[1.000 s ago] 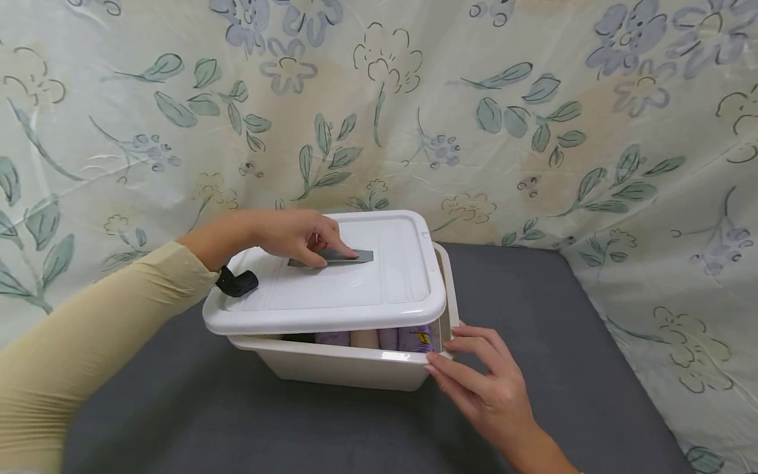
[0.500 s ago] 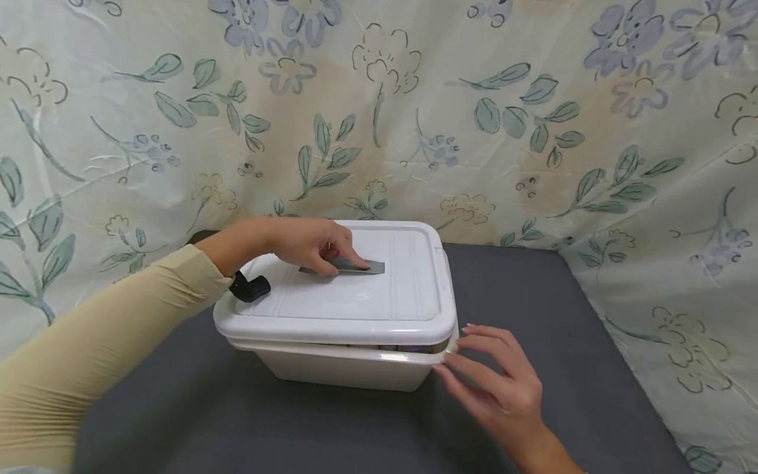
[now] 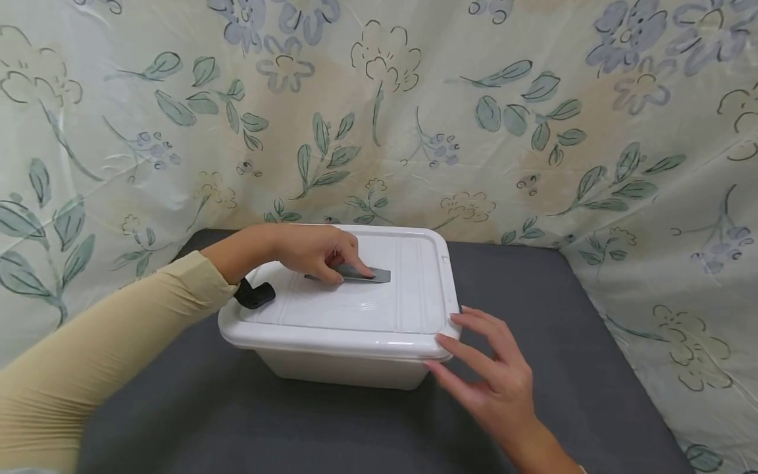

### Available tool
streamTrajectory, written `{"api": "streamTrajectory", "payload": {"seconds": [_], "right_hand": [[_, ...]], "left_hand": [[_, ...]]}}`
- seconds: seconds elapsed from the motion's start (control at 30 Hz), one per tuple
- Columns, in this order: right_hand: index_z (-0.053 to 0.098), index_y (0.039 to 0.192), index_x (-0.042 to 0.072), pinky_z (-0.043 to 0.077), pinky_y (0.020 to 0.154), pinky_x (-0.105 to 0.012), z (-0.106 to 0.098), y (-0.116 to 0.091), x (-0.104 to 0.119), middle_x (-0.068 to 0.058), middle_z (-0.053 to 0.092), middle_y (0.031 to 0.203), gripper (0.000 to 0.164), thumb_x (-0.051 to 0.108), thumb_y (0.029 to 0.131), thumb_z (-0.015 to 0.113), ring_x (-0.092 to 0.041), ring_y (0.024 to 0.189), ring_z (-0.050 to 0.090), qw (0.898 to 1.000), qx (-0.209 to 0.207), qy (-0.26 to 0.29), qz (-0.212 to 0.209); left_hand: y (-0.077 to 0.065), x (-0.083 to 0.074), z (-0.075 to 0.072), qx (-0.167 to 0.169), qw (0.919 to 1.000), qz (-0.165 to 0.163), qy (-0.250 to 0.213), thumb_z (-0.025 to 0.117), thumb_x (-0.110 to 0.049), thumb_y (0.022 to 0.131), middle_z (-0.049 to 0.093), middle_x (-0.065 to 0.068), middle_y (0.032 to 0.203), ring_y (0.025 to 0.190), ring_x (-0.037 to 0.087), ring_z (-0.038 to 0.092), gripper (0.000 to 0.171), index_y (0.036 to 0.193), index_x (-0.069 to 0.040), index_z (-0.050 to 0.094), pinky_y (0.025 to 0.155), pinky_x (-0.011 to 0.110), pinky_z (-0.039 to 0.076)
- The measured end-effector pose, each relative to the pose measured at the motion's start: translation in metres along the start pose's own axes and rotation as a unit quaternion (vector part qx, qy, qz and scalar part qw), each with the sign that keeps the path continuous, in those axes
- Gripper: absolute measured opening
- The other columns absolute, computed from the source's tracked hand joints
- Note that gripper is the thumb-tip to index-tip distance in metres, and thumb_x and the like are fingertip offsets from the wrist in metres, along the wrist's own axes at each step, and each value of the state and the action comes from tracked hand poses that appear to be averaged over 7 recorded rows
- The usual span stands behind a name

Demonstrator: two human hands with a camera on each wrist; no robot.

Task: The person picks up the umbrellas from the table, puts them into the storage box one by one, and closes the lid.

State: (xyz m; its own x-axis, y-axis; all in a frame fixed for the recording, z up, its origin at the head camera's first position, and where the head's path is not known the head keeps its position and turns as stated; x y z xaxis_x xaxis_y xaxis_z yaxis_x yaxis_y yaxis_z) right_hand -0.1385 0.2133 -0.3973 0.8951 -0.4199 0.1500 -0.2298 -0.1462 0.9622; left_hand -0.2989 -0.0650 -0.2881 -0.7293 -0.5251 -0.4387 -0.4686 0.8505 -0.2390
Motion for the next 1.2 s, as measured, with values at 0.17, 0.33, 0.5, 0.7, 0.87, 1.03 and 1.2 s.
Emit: {"api": "streamTrajectory", "payload": {"seconds": [0.17, 0.33, 0.5, 0.7, 0.87, 1.03, 1.2], "right_hand": [[0.08, 0.093, -0.003, 0.048, 0.108, -0.021, 0.0, -0.002, -0.001, -0.024, 0.072, 0.107, 0.036, 0.032, 0.084, 0.085, -0.031, 0.118, 0.065, 1.0, 0.003, 0.005, 0.006], [0.081, 0.091, -0.002, 0.048, 0.108, -0.02, 0.001, -0.002, 0.001, -0.023, 0.072, 0.104, 0.036, 0.033, 0.087, 0.083, -0.029, 0.119, 0.065, 1.0, 0.004, -0.008, 0.006], [0.08, 0.089, -0.003, 0.048, 0.108, -0.019, 0.002, 0.0, 0.007, -0.023, 0.071, 0.1, 0.038, 0.035, 0.089, 0.08, -0.023, 0.122, 0.065, 1.0, 0.006, -0.013, 0.003], [0.079, 0.086, -0.004, 0.048, 0.107, -0.018, 0.004, 0.003, 0.012, -0.024, 0.07, 0.097, 0.037, 0.033, 0.09, 0.079, -0.02, 0.123, 0.065, 1.0, 0.003, -0.006, -0.009], [0.079, 0.085, -0.005, 0.049, 0.106, -0.019, 0.005, 0.002, 0.012, -0.024, 0.07, 0.096, 0.036, 0.03, 0.09, 0.079, -0.021, 0.122, 0.066, 1.0, -0.002, 0.002, -0.021], [0.079, 0.084, -0.005, 0.049, 0.106, -0.019, 0.006, 0.0, 0.011, -0.024, 0.07, 0.096, 0.035, 0.03, 0.09, 0.08, -0.022, 0.121, 0.067, 1.0, -0.007, 0.003, -0.026], [0.08, 0.086, -0.003, 0.05, 0.106, -0.02, 0.007, -0.006, 0.005, -0.023, 0.071, 0.096, 0.032, 0.029, 0.087, 0.083, -0.029, 0.116, 0.068, 1.0, -0.008, 0.003, -0.029]], "left_hand": [[0.0, -0.001, 0.003, -0.004, 1.0, -0.008, 0.0, 0.067, -0.007, 0.094, 0.051, 0.002, 0.088, 0.078, 0.015, 0.044, 0.048, 0.138, -0.028, 0.066, 0.073, 0.025, 0.038], [0.001, -0.004, 0.004, -0.007, 0.9999, 0.002, 0.009, 0.066, -0.006, 0.094, 0.053, 0.002, 0.088, 0.078, 0.015, 0.045, 0.048, 0.138, -0.026, 0.066, 0.074, 0.025, 0.038], [0.002, -0.004, 0.007, -0.004, 1.0, 0.004, 0.004, 0.067, -0.006, 0.094, 0.054, 0.001, 0.091, 0.078, 0.014, 0.044, 0.048, 0.138, -0.026, 0.066, 0.073, 0.024, 0.039], [0.0, -0.005, 0.01, -0.005, 0.9999, -0.011, 0.003, 0.069, -0.007, 0.094, 0.055, 0.002, 0.095, 0.081, 0.015, 0.046, 0.048, 0.138, -0.027, 0.066, 0.074, 0.025, 0.039], [0.001, -0.005, 0.011, -0.002, 0.9999, -0.014, 0.005, 0.068, -0.007, 0.094, 0.056, 0.002, 0.097, 0.081, 0.015, 0.046, 0.049, 0.139, -0.027, 0.065, 0.074, 0.025, 0.039], [0.001, -0.005, 0.011, -0.002, 0.9997, -0.018, 0.014, 0.068, -0.007, 0.094, 0.056, 0.002, 0.098, 0.082, 0.015, 0.046, 0.05, 0.139, -0.028, 0.064, 0.074, 0.024, 0.039], [0.001, -0.005, 0.011, -0.004, 0.9996, -0.019, 0.018, 0.069, -0.008, 0.094, 0.056, 0.002, 0.098, 0.082, 0.015, 0.046, 0.05, 0.139, -0.029, 0.064, 0.074, 0.024, 0.039]]}}
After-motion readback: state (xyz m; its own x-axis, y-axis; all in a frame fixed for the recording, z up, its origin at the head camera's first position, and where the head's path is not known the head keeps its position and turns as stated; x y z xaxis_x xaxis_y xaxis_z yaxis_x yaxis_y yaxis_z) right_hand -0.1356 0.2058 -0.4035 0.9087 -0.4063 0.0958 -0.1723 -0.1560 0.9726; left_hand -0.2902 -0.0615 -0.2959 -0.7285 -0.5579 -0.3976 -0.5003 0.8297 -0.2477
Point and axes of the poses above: each hand's wrist, its own y-axis towards the middle knuckle, its own z-axis out of the palm, x = y × z, the point moved 2 cm from there along y, towards the middle knuckle
